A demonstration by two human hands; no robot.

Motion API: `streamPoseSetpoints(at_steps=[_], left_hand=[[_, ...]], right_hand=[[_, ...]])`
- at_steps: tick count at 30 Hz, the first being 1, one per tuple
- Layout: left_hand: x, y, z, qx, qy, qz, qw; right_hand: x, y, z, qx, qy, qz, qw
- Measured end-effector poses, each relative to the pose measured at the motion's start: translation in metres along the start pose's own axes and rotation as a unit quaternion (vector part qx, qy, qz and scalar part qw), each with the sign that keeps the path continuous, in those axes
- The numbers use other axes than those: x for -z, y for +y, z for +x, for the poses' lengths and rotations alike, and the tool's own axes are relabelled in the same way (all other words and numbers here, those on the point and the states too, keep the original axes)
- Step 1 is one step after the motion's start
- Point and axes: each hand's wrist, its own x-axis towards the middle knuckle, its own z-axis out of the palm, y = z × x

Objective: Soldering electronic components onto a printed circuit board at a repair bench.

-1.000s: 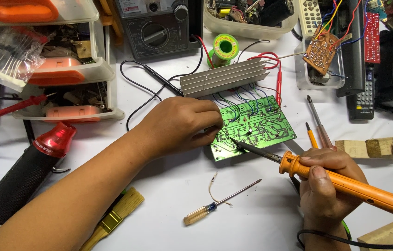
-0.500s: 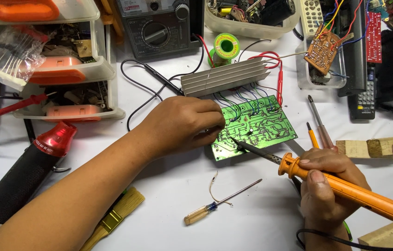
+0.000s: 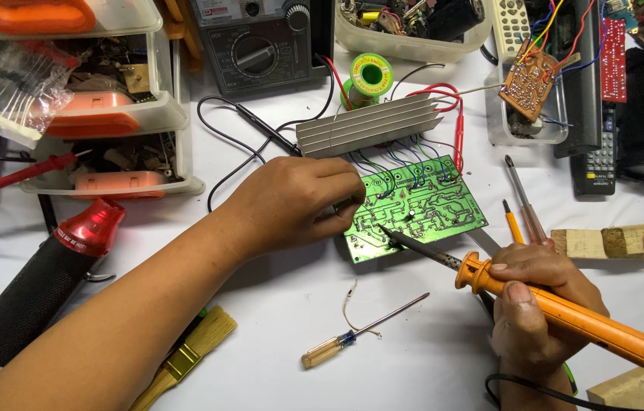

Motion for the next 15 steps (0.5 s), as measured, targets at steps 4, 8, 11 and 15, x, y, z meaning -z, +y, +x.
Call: streamPoseSetpoints(at_steps=[4,8,11,15], left_hand=[[0.0008,-0.0001,0.0002,0.005,-0.001,-0.005,1.000],[0.0005,0.0000,-0.0001,0.009,0.002,-0.010,1.000],[0.0002,-0.0004,-0.0002,0.005,0.001,-0.011,1.000],[0.0010,0.0001,-0.0003,0.006,0.005,-0.014,1.000]], right_hand=[[0.0003,0.0004,0.0010,0.012,-0.008,-0.008,1.000],[-0.0006,-0.0001,0.0008,0.014,-0.004,-0.015,1.000],[-0.0007,-0.0007,0.0001,0.002,-0.001,-0.008,1.000],[-0.0007,0.0000,0.0003,0.010,0.002,-0.009,1.000]])
